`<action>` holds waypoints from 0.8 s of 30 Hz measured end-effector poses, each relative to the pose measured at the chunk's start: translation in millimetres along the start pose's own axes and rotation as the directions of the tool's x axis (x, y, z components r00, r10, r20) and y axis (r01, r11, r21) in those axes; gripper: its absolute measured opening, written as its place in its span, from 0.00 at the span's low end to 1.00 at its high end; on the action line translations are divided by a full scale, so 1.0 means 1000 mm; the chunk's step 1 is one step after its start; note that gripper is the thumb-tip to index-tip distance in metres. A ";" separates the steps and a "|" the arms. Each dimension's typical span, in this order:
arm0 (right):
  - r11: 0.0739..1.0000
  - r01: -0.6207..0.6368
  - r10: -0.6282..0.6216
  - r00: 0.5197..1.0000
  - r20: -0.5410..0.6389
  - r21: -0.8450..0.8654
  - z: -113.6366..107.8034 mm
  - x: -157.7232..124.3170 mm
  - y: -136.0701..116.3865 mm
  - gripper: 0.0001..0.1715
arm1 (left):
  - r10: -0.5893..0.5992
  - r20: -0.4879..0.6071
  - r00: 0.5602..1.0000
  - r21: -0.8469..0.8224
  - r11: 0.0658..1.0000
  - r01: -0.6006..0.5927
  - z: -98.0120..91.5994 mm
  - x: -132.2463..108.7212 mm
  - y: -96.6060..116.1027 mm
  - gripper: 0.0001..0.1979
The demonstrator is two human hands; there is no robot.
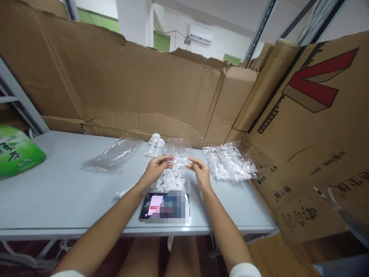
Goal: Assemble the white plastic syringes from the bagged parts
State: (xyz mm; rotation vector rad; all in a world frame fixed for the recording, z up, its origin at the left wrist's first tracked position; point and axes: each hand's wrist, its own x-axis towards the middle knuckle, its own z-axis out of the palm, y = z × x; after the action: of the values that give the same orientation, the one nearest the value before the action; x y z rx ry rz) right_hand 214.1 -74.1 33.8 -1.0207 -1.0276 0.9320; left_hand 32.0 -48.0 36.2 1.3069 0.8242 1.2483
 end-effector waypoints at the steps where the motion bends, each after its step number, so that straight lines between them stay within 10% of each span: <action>1: 1.000 0.015 -0.015 1.000 -0.003 -0.021 0.000 0.000 -0.001 0.12 | 0.009 0.000 1.000 -0.006 1.000 -0.009 0.000 0.000 0.001 0.15; 16: 0.993 -0.065 0.049 0.986 0.161 0.101 0.003 -0.007 -0.007 0.35 | -0.011 0.155 0.988 0.073 0.997 0.000 -0.003 0.000 -0.005 0.28; 24: 0.994 -0.079 0.075 0.996 0.058 0.070 0.009 -0.008 -0.001 0.37 | -0.108 0.154 0.982 0.055 0.993 0.101 0.007 -0.007 0.007 0.33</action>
State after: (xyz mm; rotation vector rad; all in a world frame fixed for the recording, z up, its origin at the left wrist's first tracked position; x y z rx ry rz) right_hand 203.3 -79.7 35.2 -0.9844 -0.9983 1.0583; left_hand 36.4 -57.1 42.4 1.3632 0.8026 1.0347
